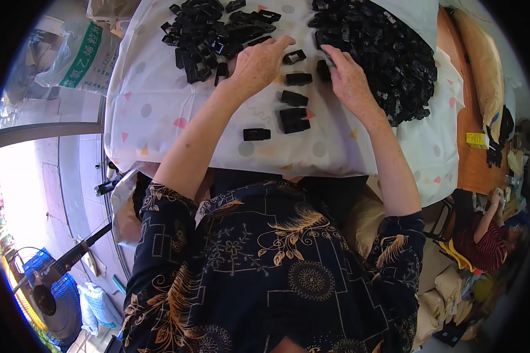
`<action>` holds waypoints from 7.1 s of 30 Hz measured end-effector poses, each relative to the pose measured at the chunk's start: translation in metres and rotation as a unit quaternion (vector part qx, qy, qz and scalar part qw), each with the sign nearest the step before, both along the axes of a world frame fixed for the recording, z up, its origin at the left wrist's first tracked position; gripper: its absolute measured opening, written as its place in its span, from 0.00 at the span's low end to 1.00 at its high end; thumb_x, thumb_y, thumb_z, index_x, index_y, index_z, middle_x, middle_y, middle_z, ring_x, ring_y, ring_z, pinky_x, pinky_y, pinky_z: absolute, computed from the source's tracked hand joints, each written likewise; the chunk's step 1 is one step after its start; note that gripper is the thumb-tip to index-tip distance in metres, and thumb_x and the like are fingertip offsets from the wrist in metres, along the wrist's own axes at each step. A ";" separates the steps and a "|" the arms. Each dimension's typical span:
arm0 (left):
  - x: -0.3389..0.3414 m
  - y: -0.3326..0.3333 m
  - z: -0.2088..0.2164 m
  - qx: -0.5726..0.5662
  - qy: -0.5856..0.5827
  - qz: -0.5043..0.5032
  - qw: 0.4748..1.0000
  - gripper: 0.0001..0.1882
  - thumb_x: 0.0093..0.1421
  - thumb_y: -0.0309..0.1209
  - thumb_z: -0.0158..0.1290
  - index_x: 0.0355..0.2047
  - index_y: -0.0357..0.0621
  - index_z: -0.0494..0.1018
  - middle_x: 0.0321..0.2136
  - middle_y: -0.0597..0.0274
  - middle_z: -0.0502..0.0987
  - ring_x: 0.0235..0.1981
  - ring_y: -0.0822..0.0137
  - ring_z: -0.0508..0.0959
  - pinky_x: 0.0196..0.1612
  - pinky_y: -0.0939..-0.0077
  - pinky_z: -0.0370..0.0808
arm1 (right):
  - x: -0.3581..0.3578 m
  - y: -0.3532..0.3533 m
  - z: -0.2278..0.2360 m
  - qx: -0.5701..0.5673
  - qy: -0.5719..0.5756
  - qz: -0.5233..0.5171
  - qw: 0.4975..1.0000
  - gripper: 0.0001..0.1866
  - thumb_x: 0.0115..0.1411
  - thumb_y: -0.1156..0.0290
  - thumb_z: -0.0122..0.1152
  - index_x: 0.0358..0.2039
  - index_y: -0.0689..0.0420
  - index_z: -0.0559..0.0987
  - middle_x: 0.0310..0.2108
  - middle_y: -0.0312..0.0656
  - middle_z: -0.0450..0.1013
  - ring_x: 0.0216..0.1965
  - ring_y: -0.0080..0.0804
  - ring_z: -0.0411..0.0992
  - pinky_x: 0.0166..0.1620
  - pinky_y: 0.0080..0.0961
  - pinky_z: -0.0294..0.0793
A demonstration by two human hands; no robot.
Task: Sorting small black plastic components into piles on a cloth-covered table.
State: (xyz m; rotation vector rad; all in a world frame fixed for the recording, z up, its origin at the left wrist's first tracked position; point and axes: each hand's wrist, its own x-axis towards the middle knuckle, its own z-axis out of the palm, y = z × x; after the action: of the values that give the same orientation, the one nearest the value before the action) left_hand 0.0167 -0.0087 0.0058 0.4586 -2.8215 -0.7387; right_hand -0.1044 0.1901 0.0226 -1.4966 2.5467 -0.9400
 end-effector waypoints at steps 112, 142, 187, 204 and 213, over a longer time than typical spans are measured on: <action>0.034 0.017 -0.013 -0.092 0.046 -0.082 0.991 0.18 0.63 0.30 0.47 0.54 0.53 0.70 0.46 0.50 0.73 0.52 0.47 0.73 0.54 0.54 0.71 | 0.019 -0.007 -0.034 -0.084 0.080 0.098 0.988 0.24 0.58 0.79 0.52 0.55 0.50 0.76 0.51 0.45 0.72 0.53 0.47 0.69 0.54 0.41 0.68; 0.119 0.037 -0.002 0.010 0.036 -0.031 0.999 0.18 0.61 0.41 0.58 0.44 0.45 0.68 0.39 0.47 0.77 0.40 0.41 0.78 0.40 0.48 0.72 | -0.011 -0.042 -0.006 0.050 -0.020 0.282 0.958 0.25 0.52 0.69 0.61 0.53 0.52 0.75 0.43 0.48 0.72 0.45 0.42 0.71 0.51 0.34 0.72; 0.428 0.025 -0.052 -0.035 0.134 0.373 0.917 0.17 0.60 0.32 0.59 0.47 0.39 0.73 0.49 0.46 0.74 0.52 0.47 0.74 0.54 0.59 0.71 | 0.354 -0.117 -0.066 -0.076 -0.150 0.379 0.910 0.31 0.56 0.66 0.69 0.58 0.60 0.70 0.56 0.57 0.63 0.58 0.52 0.66 0.62 0.40 0.66; 0.090 -0.149 -0.015 0.015 0.289 0.215 0.933 0.24 0.60 0.44 0.60 0.51 0.42 0.72 0.50 0.45 0.73 0.51 0.47 0.73 0.55 0.61 0.70 | 0.078 -0.058 -0.028 -0.265 -0.012 -0.020 0.964 0.14 0.64 0.71 0.60 0.49 0.58 0.76 0.51 0.44 0.68 0.50 0.33 0.69 0.49 0.23 0.71; 0.061 -0.187 -0.038 -0.065 0.220 0.166 0.959 0.23 0.63 0.45 0.56 0.53 0.45 0.74 0.51 0.48 0.75 0.54 0.51 0.74 0.58 0.62 0.69 | -0.009 -0.142 -0.036 -0.222 -0.025 -0.012 0.975 0.26 0.67 0.55 0.57 0.57 0.61 0.73 0.55 0.55 0.70 0.57 0.49 0.68 0.61 0.35 0.65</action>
State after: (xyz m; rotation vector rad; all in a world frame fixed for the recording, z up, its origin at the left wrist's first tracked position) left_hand 0.0776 -0.1961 -0.0327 0.6353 -2.2830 -0.5044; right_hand -0.1138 0.0483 -0.0135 -1.5051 2.4294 -1.6115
